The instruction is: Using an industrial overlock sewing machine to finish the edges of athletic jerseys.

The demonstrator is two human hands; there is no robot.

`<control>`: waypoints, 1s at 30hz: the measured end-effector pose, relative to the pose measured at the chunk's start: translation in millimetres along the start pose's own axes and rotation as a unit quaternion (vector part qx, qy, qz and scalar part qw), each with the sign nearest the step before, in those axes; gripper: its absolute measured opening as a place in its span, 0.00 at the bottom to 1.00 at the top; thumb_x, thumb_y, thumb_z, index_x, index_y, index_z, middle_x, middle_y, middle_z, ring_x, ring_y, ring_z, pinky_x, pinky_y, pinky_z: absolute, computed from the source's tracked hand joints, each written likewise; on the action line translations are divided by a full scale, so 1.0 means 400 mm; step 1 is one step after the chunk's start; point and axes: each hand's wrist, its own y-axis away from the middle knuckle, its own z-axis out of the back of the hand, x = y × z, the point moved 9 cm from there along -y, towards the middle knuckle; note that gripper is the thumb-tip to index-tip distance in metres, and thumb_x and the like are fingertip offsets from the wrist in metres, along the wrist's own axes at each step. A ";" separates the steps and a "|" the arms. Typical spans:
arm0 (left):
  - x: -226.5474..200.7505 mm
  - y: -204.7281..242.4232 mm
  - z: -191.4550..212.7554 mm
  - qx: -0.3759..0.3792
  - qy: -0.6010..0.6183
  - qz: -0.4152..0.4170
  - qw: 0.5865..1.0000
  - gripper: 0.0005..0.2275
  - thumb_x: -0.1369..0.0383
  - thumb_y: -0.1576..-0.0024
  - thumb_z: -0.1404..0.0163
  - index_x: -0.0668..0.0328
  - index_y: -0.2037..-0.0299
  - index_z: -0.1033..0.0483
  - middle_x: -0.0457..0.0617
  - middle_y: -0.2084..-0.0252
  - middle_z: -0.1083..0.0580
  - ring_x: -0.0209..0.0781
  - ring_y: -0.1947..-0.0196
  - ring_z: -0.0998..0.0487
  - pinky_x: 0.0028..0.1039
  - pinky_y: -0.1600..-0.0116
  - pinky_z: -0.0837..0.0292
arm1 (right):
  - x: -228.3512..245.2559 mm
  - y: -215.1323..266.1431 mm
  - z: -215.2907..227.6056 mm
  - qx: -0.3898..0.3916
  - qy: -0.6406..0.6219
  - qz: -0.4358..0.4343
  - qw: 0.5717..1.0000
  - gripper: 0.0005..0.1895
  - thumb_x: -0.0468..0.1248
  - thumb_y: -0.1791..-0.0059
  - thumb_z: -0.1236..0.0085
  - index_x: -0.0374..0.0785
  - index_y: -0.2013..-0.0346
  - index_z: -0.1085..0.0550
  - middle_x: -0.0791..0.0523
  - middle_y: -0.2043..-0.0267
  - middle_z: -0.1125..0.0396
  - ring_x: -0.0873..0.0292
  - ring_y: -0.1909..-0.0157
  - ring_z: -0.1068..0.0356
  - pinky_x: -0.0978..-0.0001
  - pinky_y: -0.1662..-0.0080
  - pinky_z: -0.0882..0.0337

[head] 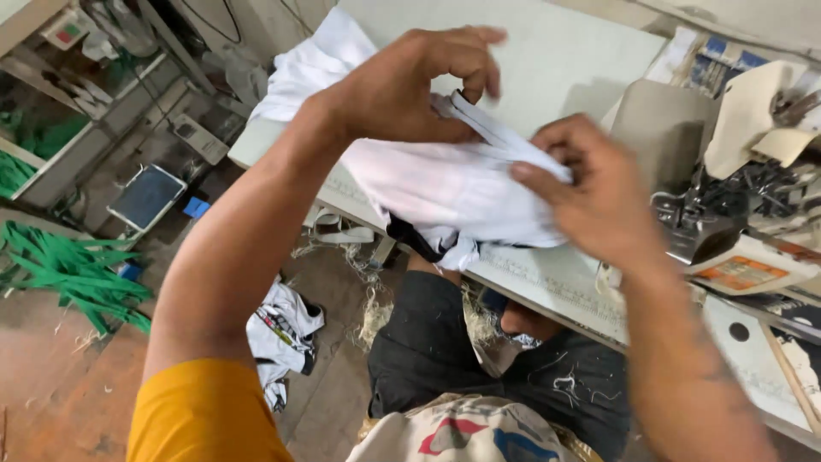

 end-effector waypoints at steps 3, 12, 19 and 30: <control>-0.115 -0.031 0.051 0.034 0.047 0.001 0.998 0.12 0.70 0.33 0.36 0.60 0.58 0.30 0.46 0.60 0.30 0.50 0.44 0.28 0.48 0.35 0.44 | 0.089 0.009 0.146 0.019 0.044 0.078 0.996 0.10 0.34 0.43 0.32 0.35 0.49 0.23 0.54 0.61 0.28 0.60 0.66 0.32 0.70 0.64 0.30; 0.074 0.041 -0.013 -0.110 0.174 0.110 0.972 0.04 0.76 0.30 0.43 0.56 0.52 0.26 0.42 0.57 0.27 0.32 0.58 0.28 0.23 0.53 0.32 | 0.074 0.041 0.143 0.016 0.153 -0.169 0.974 0.09 0.41 0.39 0.39 0.42 0.47 0.22 0.55 0.56 0.24 0.59 0.72 0.35 0.66 0.69 0.33; -0.013 -0.129 0.019 -0.255 -0.029 0.068 0.964 0.02 0.76 0.29 0.40 0.63 0.49 0.15 0.46 0.53 0.17 0.34 0.55 0.20 0.27 0.49 0.26 | 0.033 0.211 -0.065 0.040 -0.368 -0.015 0.929 0.16 0.36 0.46 0.34 0.33 0.47 0.26 0.54 0.55 0.24 0.60 0.54 0.22 0.70 0.52 0.20; -0.077 -0.330 -0.584 -0.065 -0.099 -0.039 0.992 0.08 0.59 0.31 0.43 0.52 0.54 0.19 0.49 0.44 0.32 0.55 0.44 0.33 0.48 0.46 0.33 | -0.354 0.402 0.120 -0.256 -0.187 -0.167 0.934 0.47 0.36 0.46 0.34 0.44 0.17 0.49 0.57 0.68 0.34 0.64 0.67 0.33 0.72 0.66 0.27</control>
